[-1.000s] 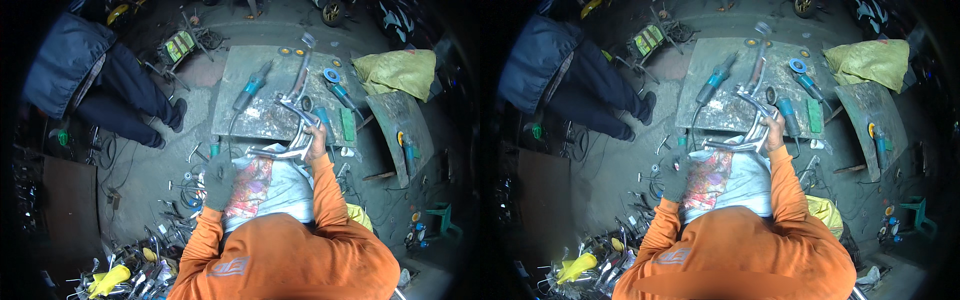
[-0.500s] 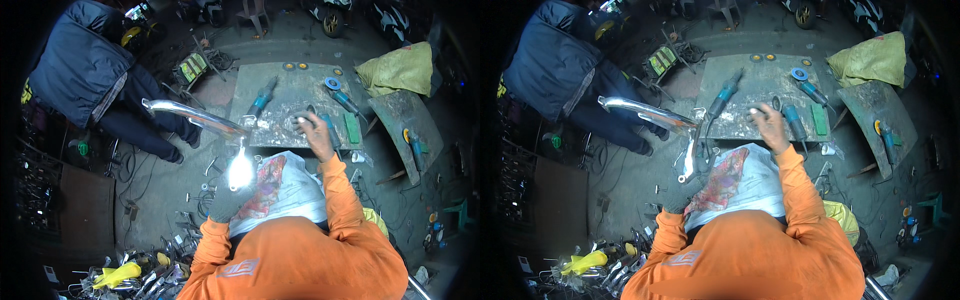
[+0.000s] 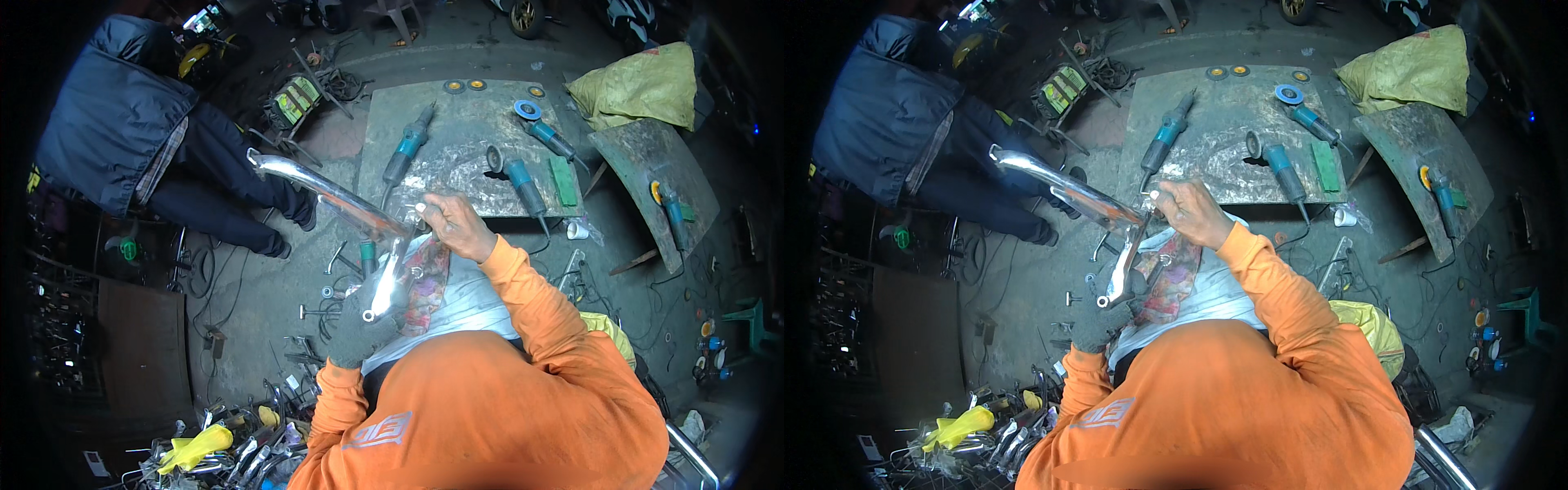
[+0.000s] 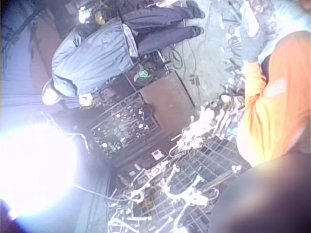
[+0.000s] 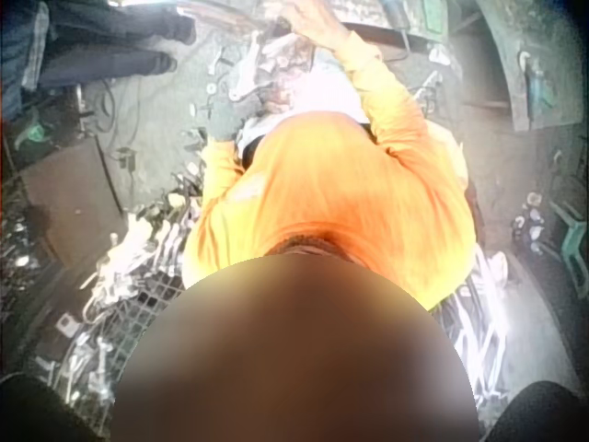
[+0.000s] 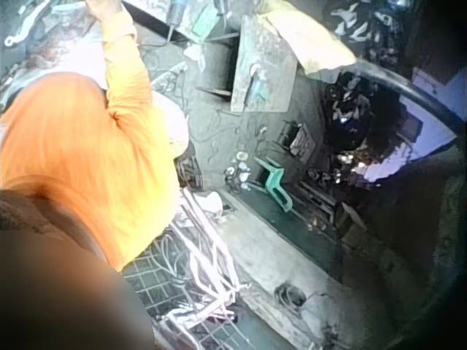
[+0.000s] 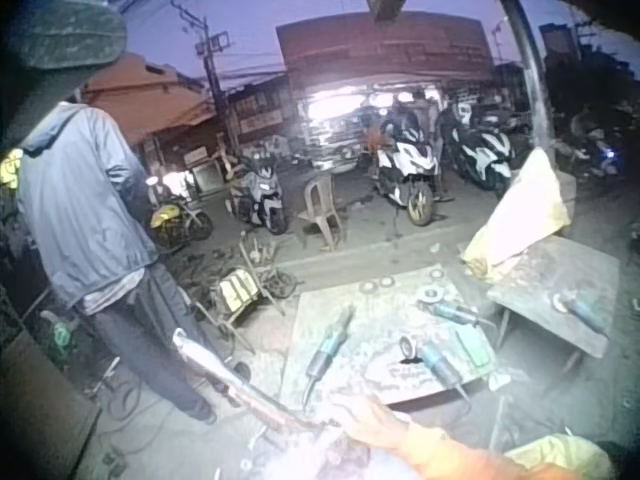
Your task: The person cleans a curved metal part with a cloth and then uses a handheld electric grinder to polish its surface. The person repeatedly repositions the part and the tool while working on the metal piece.
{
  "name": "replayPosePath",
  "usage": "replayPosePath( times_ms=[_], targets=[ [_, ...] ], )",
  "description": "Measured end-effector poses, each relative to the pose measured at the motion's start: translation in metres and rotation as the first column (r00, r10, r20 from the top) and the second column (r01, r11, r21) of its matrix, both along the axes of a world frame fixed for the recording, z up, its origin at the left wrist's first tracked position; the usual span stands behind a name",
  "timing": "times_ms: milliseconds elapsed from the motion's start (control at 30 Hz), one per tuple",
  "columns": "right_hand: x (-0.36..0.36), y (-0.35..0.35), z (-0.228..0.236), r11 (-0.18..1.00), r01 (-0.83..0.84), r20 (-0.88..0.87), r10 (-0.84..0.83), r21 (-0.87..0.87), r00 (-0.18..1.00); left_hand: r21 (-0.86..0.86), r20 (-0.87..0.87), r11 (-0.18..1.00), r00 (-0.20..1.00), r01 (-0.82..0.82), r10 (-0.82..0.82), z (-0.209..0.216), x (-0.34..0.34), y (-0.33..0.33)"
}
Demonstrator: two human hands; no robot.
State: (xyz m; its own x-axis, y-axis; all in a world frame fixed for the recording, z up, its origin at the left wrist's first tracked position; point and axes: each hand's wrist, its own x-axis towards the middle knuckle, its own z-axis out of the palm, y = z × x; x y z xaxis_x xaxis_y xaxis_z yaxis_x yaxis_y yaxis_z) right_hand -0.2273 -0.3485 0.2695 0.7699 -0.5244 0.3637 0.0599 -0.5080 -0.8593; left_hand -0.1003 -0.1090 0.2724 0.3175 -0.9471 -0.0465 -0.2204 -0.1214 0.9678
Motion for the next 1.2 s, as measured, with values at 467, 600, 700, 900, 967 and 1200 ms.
replayPosePath(
  times_ms=[467,600,700,900,967,1200],
  targets=[
    [-0.009,0.024,-0.03,0.998,0.061,-0.019,-0.061,0.005,0.998,0.059,-0.51,0.998,0.86,0.022,0.011,0.014,0.025,0.009],
    [-0.011,0.038,-0.024,0.956,0.295,0.222,-0.285,-0.009,0.932,0.032,-0.496,0.998,0.868,0.058,-0.035,0.022,0.029,0.008],
    [-0.011,0.048,-0.015,0.936,0.282,0.242,-0.23,-0.212,0.943,0.026,-0.344,0.994,0.935,0.105,-0.09,0.027,0.025,0.004],
    [-0.006,0.057,-0.008,0.979,0.058,0.312,0.005,-0.194,0.95,0.087,0.1,0.983,0.981,0.16,-0.169,0.048,0.029,0.002],
    [-0.008,0.062,-0.009,0.982,0.026,0.362,0.043,-0.185,0.931,0.192,-0.088,0.95,0.969,0.246,-0.233,0.058,0.038,0.009],
    [-0.014,0.061,-0.013,0.986,-0.072,0.267,0.111,-0.151,0.957,0.085,0.565,0.976,0.797,0.202,-0.214,0.055,0.038,0.019]
  ],
)
